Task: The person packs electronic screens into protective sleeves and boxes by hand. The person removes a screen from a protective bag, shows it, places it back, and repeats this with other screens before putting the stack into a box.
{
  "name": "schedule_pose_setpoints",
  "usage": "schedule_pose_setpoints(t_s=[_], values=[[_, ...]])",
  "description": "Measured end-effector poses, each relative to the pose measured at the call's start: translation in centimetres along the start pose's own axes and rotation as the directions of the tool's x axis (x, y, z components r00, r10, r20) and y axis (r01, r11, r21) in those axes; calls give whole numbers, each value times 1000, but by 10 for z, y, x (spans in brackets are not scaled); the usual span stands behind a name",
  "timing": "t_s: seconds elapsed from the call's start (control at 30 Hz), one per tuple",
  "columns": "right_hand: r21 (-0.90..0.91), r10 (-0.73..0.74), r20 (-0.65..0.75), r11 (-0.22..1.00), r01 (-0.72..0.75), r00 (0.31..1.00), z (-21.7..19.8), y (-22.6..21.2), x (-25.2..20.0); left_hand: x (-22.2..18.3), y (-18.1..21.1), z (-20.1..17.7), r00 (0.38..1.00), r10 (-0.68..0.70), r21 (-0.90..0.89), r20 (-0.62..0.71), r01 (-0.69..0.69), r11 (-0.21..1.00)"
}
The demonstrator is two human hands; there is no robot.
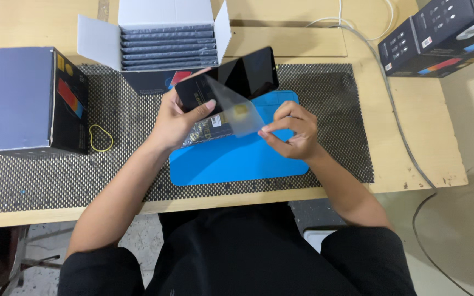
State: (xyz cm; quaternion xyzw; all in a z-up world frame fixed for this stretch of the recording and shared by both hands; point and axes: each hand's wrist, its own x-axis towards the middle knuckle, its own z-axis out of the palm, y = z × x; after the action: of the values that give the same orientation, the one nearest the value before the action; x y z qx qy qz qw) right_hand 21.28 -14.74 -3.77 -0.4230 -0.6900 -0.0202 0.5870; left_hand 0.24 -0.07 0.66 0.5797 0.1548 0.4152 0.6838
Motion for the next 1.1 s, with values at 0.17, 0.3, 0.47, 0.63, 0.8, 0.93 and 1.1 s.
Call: schedule_pose_setpoints(t_s=[0.17, 0.3, 0.47, 0.63, 0.8, 0.93, 1.1], values=[[150, 12, 8, 989, -14, 1000, -7, 6, -1, 3, -2, -11, 998, 45, -9, 40, -45, 999], [208, 80, 11, 975, -81, 997, -16, 10, 0, 2, 11, -16, 977, 151, 16, 150, -155, 988], [237, 118, 27, 964, -121, 993, -18, 10, 3, 4, 20, -19, 960, 177, 12, 217, -184, 983], [221, 97, -6, 971, -94, 995, -17, 10, -1, 2, 1, -29, 960, 150, 5, 236, -155, 988], [51, -87, -8, 995, 87, 996, -9, 7, -4, 5, -9, -35, 960, 196, 11, 201, -202, 979], [-19, -97, -28, 995, 97, 995, -1, -2, -8, 3, -6, -39, 956, 212, 55, 205, -228, 972], [-115, -117, -64, 987, 109, 991, -1, -2, -6, 6, -7, -39, 963, 185, 60, 194, -200, 978]])
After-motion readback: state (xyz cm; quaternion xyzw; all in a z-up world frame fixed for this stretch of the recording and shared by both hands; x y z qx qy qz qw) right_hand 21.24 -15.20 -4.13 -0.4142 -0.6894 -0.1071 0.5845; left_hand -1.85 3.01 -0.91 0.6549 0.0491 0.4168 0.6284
